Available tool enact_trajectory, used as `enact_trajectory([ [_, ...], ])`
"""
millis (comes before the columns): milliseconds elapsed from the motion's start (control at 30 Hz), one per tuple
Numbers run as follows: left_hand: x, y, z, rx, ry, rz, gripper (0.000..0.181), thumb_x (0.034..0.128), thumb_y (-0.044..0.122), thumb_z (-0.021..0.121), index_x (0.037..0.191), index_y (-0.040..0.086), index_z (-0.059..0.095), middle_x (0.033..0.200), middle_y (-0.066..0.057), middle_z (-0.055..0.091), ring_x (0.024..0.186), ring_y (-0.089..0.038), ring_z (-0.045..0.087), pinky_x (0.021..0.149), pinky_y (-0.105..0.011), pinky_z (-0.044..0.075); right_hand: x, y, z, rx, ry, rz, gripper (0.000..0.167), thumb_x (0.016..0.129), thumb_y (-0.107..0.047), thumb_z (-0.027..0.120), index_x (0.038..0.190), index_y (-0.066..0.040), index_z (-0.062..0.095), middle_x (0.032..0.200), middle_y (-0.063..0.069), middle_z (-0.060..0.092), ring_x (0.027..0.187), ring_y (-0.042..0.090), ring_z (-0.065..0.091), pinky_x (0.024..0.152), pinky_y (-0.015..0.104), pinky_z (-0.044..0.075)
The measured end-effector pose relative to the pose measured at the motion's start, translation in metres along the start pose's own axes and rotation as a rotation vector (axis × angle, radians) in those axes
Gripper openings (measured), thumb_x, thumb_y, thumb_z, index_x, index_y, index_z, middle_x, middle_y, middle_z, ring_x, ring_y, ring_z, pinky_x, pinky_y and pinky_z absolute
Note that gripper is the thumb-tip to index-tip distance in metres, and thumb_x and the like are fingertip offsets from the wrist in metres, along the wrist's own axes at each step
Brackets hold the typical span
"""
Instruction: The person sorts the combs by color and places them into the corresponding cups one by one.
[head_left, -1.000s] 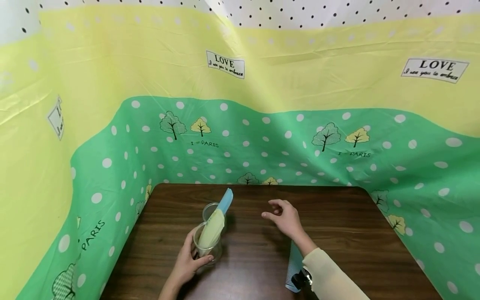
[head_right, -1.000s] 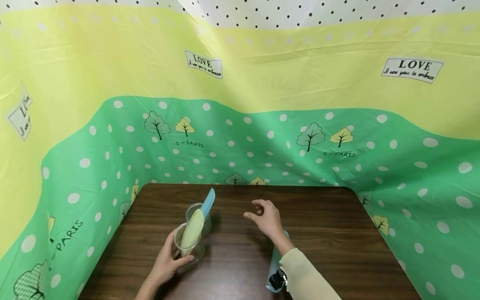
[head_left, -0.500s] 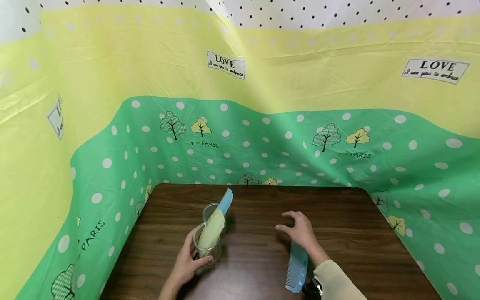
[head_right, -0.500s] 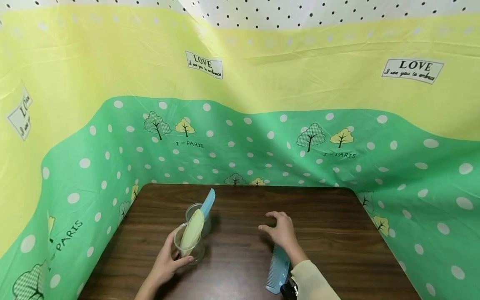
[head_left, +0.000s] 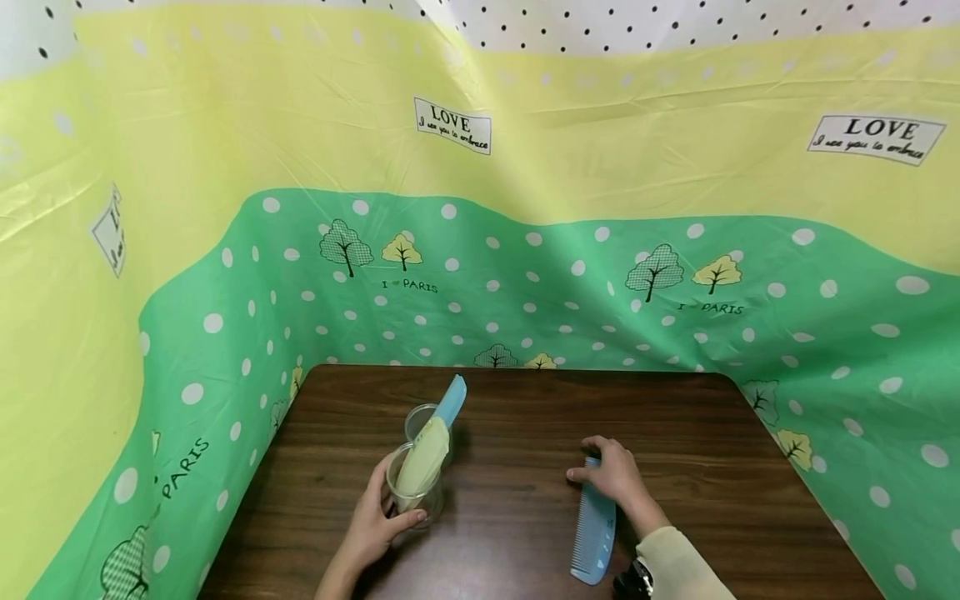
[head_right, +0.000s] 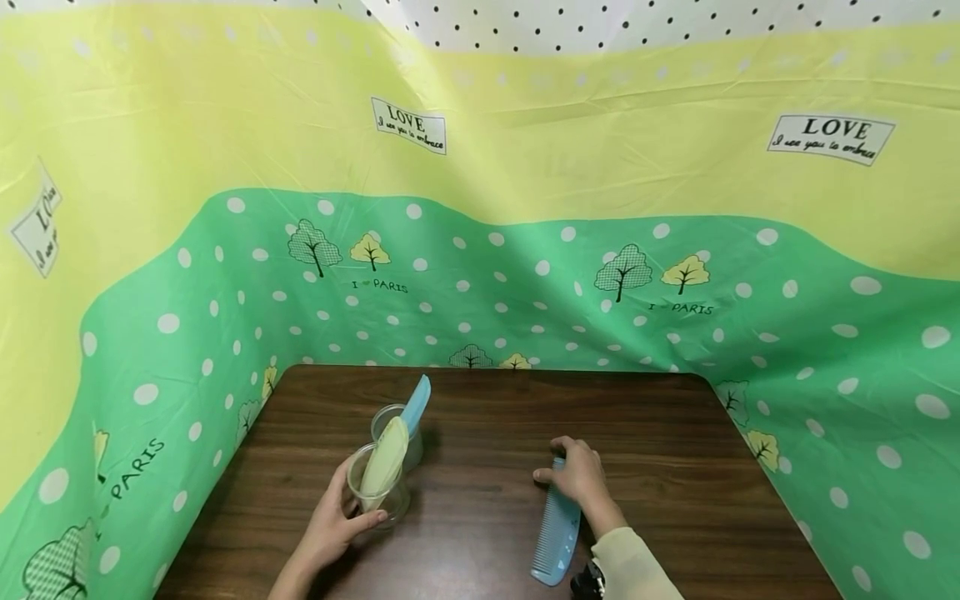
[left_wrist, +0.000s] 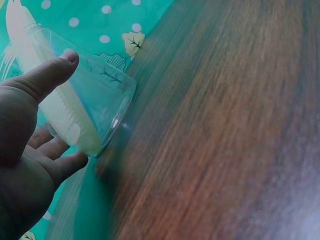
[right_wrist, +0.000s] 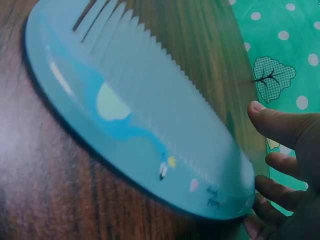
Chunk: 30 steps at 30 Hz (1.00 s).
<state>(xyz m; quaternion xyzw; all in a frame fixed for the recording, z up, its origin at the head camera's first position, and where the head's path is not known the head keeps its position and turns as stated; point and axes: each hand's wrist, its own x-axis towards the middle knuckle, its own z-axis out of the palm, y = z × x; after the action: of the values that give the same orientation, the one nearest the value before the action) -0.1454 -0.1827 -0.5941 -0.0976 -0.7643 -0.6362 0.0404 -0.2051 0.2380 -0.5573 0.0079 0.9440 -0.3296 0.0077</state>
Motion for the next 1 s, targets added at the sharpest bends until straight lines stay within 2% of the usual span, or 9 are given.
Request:
enact_trajectory([
  [133,0.0003,0.0009,-0.0002,-0.016,-0.005,-0.012,0.104,0.0715,0.007,0.093,0.156,0.026,0.036,0.159,-0.014,0.042,0.146,-0.036,0.039,0.116,-0.053,0.036,-0.0004,0.0017,0.0016,-0.016,-0.002,-0.007,0.064,0.079,-0.023,0.09,0.132,0.0,0.063,0.132,0.029,0.06,0.123,0.053,0.052,0.092,0.063,0.05],
  [267,-0.0005,0.0016,-0.0004,-0.018,-0.004,-0.022,0.104,0.0717,0.007,0.093,0.157,0.026,0.036,0.159,-0.014,0.042,0.146,-0.036,0.038,0.116,-0.052,0.036,-0.002,0.0019,0.004,-0.055,0.011,0.029,0.064,0.076,-0.018,0.091,0.131,0.0,0.064,0.131,0.032,0.056,0.119,0.052,0.052,0.085,0.058,0.053],
  [433,-0.0007,0.0018,-0.0002,-0.027,-0.007,-0.019,0.104,0.0718,0.005,0.092,0.157,0.026,0.036,0.159,-0.014,0.042,0.146,-0.035,0.038,0.116,-0.051,0.035,-0.0026,-0.0009,0.0038,-0.096,0.021,0.076,0.065,0.075,-0.019,0.092,0.131,0.001,0.064,0.13,0.033,0.054,0.116,0.052,0.051,0.081,0.056,0.052],
  [567,-0.0001,0.0016,-0.0002,-0.033,-0.011,-0.016,0.104,0.0716,0.005,0.093,0.157,0.026,0.036,0.16,-0.013,0.042,0.146,-0.034,0.038,0.117,-0.049,0.035,-0.0014,-0.0029,0.0013,-0.084,0.007,0.087,0.066,0.076,-0.019,0.092,0.131,0.002,0.063,0.131,0.033,0.054,0.115,0.052,0.052,0.081,0.055,0.053],
  [633,-0.0001,0.0014,-0.0004,-0.034,-0.013,-0.017,0.104,0.0718,0.006,0.093,0.157,0.026,0.036,0.16,-0.013,0.042,0.147,-0.034,0.038,0.116,-0.043,0.036,-0.001,-0.0036,0.0002,-0.065,0.0,0.094,0.065,0.076,-0.018,0.091,0.131,0.002,0.063,0.13,0.033,0.053,0.11,0.049,0.053,0.079,0.053,0.053],
  [733,-0.0001,0.0013,-0.0008,-0.045,-0.015,-0.024,0.104,0.0718,0.007,0.093,0.157,0.026,0.035,0.16,-0.013,0.041,0.147,-0.034,0.037,0.114,-0.028,0.039,0.0005,-0.0036,-0.0009,-0.043,-0.001,0.099,0.063,0.076,-0.016,0.09,0.13,0.003,0.064,0.128,0.033,0.052,0.103,0.044,0.054,0.078,0.051,0.053],
  [867,-0.0001,0.0014,-0.001,-0.054,-0.02,-0.025,0.105,0.0723,0.006,0.092,0.157,0.026,0.035,0.16,-0.013,0.04,0.147,-0.035,0.037,0.109,-0.015,0.036,0.0029,-0.0032,-0.0024,-0.05,0.0,0.09,0.059,0.076,-0.012,0.085,0.129,0.006,0.064,0.127,0.035,0.054,0.103,0.043,0.056,0.079,0.05,0.053],
  [933,-0.0001,0.0014,-0.0009,-0.049,-0.022,-0.021,0.105,0.0727,0.005,0.092,0.157,0.026,0.035,0.16,-0.013,0.04,0.147,-0.035,0.037,0.111,-0.019,0.037,0.0043,-0.0026,-0.0034,-0.045,-0.001,0.089,0.058,0.076,-0.01,0.084,0.128,0.007,0.065,0.126,0.035,0.058,0.1,0.04,0.057,0.077,0.047,0.053],
  [1000,-0.0003,0.0013,-0.0007,-0.041,-0.021,-0.02,0.104,0.073,0.005,0.092,0.157,0.027,0.034,0.16,-0.013,0.04,0.147,-0.035,0.037,0.115,-0.029,0.038,0.0058,-0.0019,-0.0045,-0.038,-0.003,0.092,0.056,0.075,-0.009,0.085,0.125,0.007,0.067,0.122,0.033,0.063,0.095,0.036,0.059,0.073,0.044,0.054],
])
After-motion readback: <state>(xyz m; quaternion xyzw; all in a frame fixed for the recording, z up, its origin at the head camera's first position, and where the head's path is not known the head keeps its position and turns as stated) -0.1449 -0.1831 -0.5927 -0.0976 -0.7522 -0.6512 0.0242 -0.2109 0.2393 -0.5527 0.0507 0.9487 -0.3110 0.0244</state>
